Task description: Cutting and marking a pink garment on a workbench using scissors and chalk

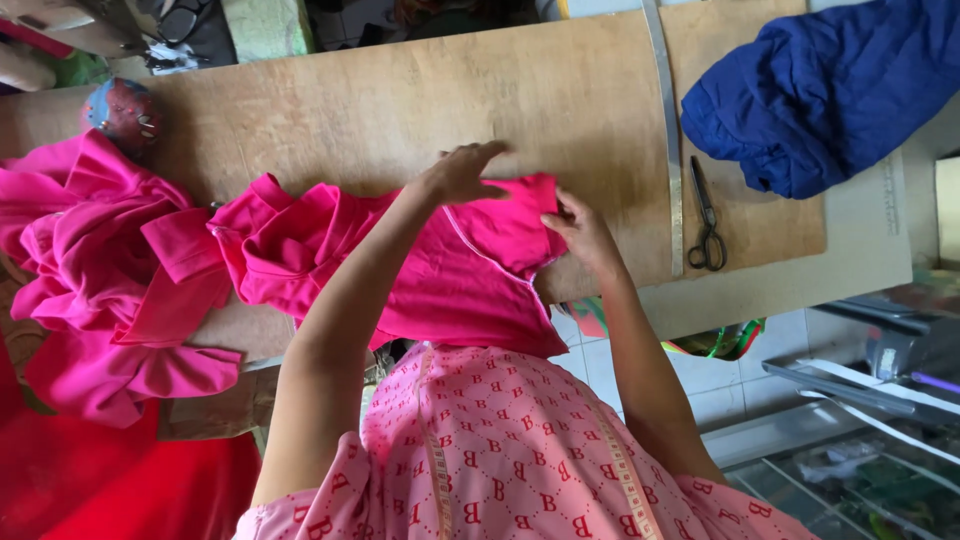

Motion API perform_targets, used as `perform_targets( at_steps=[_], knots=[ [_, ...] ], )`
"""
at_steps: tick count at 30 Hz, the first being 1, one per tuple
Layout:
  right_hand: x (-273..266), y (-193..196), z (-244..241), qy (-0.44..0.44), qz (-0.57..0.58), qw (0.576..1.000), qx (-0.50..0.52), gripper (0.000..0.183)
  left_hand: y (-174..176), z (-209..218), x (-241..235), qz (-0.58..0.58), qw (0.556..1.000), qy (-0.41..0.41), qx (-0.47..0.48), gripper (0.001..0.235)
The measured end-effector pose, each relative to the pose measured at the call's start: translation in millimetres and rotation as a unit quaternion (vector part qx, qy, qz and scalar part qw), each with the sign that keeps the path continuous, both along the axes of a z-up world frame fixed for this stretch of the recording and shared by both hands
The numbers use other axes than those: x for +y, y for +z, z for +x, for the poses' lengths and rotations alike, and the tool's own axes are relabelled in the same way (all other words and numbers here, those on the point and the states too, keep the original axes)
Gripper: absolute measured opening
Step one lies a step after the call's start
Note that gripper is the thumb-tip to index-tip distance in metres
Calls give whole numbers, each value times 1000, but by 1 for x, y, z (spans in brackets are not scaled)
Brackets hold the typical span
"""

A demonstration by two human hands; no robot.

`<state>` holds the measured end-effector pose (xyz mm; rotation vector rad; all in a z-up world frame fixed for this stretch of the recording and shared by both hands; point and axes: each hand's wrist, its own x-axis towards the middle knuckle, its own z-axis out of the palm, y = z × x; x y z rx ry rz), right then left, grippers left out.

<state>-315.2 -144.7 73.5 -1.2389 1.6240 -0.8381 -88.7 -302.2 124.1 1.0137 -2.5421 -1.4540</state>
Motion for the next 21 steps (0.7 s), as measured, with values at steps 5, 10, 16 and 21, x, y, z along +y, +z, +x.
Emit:
perform_targets(
  at_steps=[5,10,16,21],
  knots=[
    [-7,18,-1,0,-13,1000,-24,44,-24,-57,-9,85,995,-6,57,47],
    [16,28,-3,74,17,995,68,34,-1,-49,-22,45,998,-9,51,24],
    [32,-40,-28,89,-134,942,296,41,0,-42,-29,-2,994,-90,-59,39],
    [52,-14,-21,-95,34,991,87,38,25,-30,-26,36,994,-82,-58,16]
  ],
)
